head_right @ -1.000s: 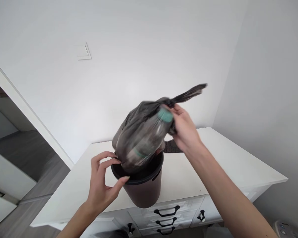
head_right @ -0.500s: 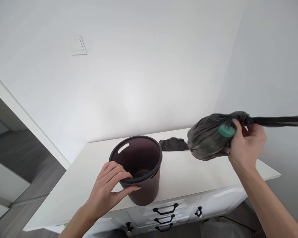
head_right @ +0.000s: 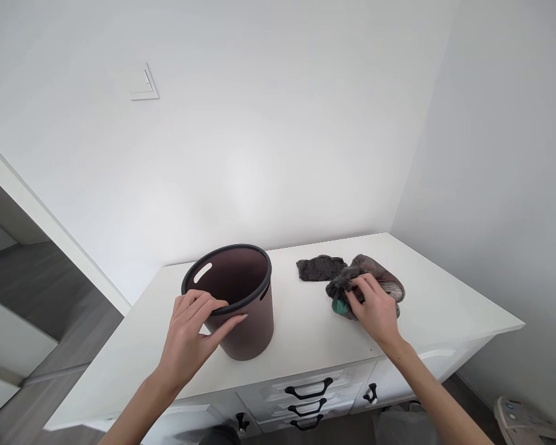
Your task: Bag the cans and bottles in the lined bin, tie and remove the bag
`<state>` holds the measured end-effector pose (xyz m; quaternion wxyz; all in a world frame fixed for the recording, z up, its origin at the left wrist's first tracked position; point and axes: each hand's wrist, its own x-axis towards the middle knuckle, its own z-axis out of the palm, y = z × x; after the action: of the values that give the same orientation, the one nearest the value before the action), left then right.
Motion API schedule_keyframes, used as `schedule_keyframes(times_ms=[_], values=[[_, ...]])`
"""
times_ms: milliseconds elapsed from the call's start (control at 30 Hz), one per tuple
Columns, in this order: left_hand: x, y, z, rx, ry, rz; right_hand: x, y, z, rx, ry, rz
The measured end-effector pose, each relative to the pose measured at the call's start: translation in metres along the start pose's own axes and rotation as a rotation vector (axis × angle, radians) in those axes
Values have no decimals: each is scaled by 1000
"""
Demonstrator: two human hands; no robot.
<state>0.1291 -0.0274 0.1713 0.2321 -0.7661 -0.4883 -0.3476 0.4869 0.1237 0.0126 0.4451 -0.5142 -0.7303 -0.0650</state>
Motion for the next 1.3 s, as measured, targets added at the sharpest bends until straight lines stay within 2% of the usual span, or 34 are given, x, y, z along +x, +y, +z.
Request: schedule_keyframes(times_ms=[167, 300, 367, 467, 533, 600, 667, 733, 800, 933, 1033, 1200, 1300], values=[[-1, -2, 4, 24, 19, -32, -9, -31, 19, -53, -102, -31], [-18, -5, 7, 24, -5, -121, -11, -45, 26, -88, -153, 6], [-32, -10, 7, 17, 57, -238, -18, -55, 26, -96, -92, 4], [-59, -24, 9, -24, 251, -487, -42, -77, 23, -40, 38, -11], [-78, -39, 14, -58, 316, -653, -65, -93, 22, 65, 44, -40], [-98, -57, 22, -72, 236, -769, -87, -108, 23, 190, -27, -89], [-118, -76, 32, -57, 66, -834, -99, -120, 27, 324, -183, -147], [-137, -93, 43, -29, -88, -889, -101, -128, 33, 444, -363, -179], [-152, -105, 53, 2, -181, -942, -93, -133, 40, 526, -493, -154], [-168, -116, 67, 101, -260, -909, -70, -140, 55, 594, -643, 10], [-174, -118, 74, 169, -302, -837, -60, -146, 63, 580, -690, 112], [-180, -121, 78, 249, -348, -791, -57, -154, 64, 633, -763, 93], [-181, -120, 80, 286, -369, -769, -59, -153, 64, 648, -760, 97]])
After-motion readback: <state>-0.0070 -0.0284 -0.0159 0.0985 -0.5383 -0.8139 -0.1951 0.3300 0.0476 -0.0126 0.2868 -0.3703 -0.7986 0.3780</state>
